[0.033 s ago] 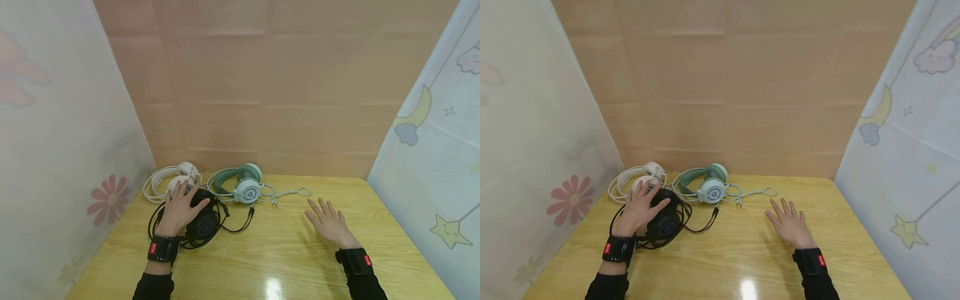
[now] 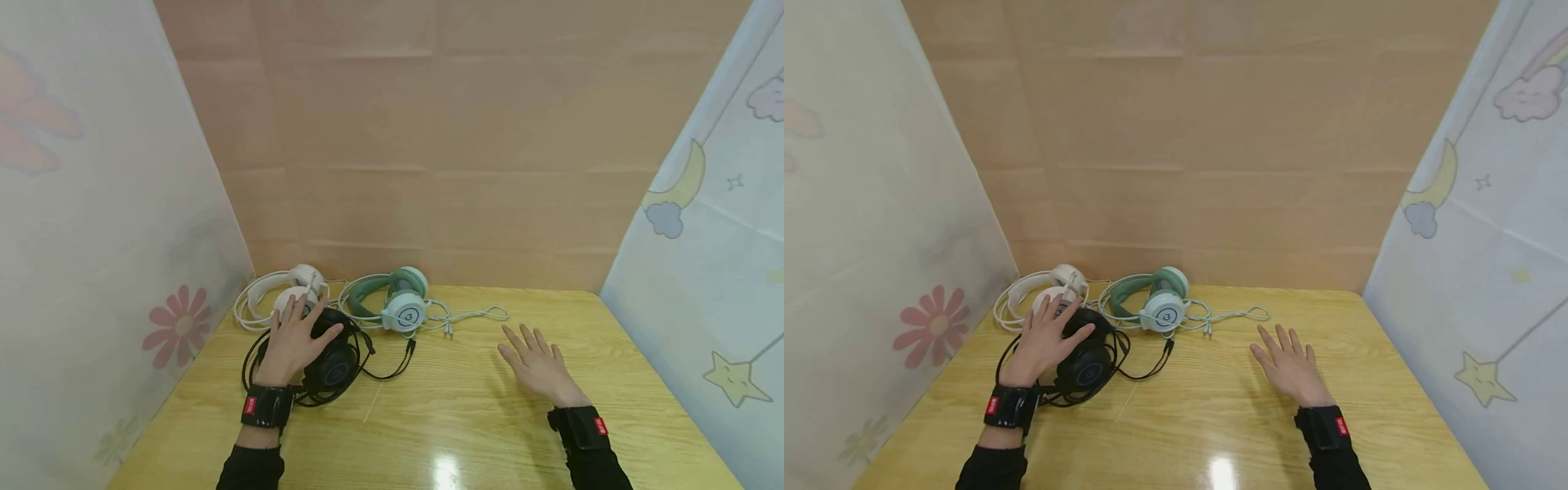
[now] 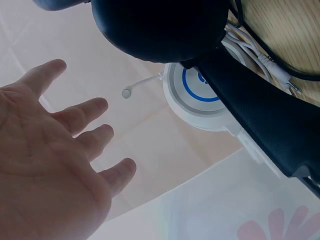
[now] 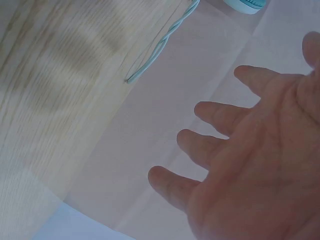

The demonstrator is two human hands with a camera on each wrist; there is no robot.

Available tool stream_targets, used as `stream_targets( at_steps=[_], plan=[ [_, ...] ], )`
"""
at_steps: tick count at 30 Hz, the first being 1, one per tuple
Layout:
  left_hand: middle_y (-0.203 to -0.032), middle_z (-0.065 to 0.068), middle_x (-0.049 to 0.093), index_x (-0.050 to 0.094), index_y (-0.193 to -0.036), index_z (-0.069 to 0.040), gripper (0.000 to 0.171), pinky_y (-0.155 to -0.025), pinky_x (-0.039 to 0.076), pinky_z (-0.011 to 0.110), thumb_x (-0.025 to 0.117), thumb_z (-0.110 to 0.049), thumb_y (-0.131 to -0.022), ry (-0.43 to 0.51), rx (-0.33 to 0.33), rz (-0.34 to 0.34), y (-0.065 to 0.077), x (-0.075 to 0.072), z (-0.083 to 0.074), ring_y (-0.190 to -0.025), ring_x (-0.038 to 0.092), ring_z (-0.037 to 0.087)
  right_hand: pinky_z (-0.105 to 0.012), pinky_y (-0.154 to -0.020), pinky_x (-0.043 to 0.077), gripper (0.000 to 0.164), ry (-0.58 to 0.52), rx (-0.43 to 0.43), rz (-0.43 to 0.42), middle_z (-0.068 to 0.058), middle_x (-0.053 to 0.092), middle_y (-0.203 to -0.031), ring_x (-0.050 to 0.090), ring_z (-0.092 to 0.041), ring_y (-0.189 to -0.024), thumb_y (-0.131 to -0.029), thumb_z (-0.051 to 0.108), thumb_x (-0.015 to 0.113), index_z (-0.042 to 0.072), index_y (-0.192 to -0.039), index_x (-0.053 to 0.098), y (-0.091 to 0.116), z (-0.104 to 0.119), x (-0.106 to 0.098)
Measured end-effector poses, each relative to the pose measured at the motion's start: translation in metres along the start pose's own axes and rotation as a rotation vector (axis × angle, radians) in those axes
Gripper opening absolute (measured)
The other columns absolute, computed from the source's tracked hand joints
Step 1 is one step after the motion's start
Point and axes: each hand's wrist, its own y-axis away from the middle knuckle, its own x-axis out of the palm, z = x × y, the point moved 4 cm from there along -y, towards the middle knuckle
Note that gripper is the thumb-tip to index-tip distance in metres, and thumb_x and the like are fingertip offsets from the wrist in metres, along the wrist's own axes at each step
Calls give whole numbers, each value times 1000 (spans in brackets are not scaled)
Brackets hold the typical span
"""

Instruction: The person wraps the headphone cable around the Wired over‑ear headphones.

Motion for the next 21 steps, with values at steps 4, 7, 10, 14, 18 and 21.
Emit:
stream_targets(
  at_steps=[4, 7, 10, 14, 18, 21],
  plan=[
    [-162, 18, 20, 32, -153, -27, 80, -115, 2, 67, 41, -74, -89, -3, 2, -5, -1, 0, 1, -150, 8, 44, -74, -108, -2, 67, 3, -1, -1, -32, 13, -158, 4, -56, -144, -103, 54, 31, 13, -156, 25, -1, 1, 0],
    [-161, 19, 21, 32, -153, -27, 78, -115, 4, 68, 40, -73, -90, 3, -5, -5, 0, -1, 2, -149, 9, 44, -75, -107, 0, 66, 7, 1, -1, -32, 14, -158, 5, -57, -144, -103, 53, 31, 12, -155, 26, -1, 1, 0],
    [-160, 21, 23, 33, -153, -25, 75, -114, 5, 68, 41, -69, -93, 21, -10, -7, 2, -3, 3, -149, 10, 45, -76, -105, 1, 66, 3, -2, 1, -33, 14, -157, 5, -58, -143, -103, 52, 31, 11, -155, 27, 0, 1, 0],
    [-159, 24, 23, 35, -153, -21, 69, -114, 7, 68, 42, -61, -97, 47, -17, 2, 2, -6, 4, -149, 10, 46, -76, -105, 1, 66, -7, -6, 12, -34, 14, -157, 5, -59, -142, -104, 51, 31, 11, -155, 26, -1, 2, 2],
    [-157, 27, 26, 38, -151, -13, 66, -114, 10, 68, 44, -54, -99, 55, -7, -6, 3, -9, 7, -148, 13, 48, -75, -106, 4, 65, -5, -15, 21, -36, 16, -155, 7, -60, -141, -104, 49, 31, 9, -155, 26, -2, 3, 6],
    [-153, 31, 30, 41, -148, -8, 64, -113, 14, 69, 48, -48, -99, 50, 5, -34, 4, -11, 10, -145, 17, 50, -76, -106, 10, 65, 18, -29, 25, -36, 20, -154, 11, -61, -140, -105, 49, 30, 8, -154, 27, -3, 4, 10]
  ],
)
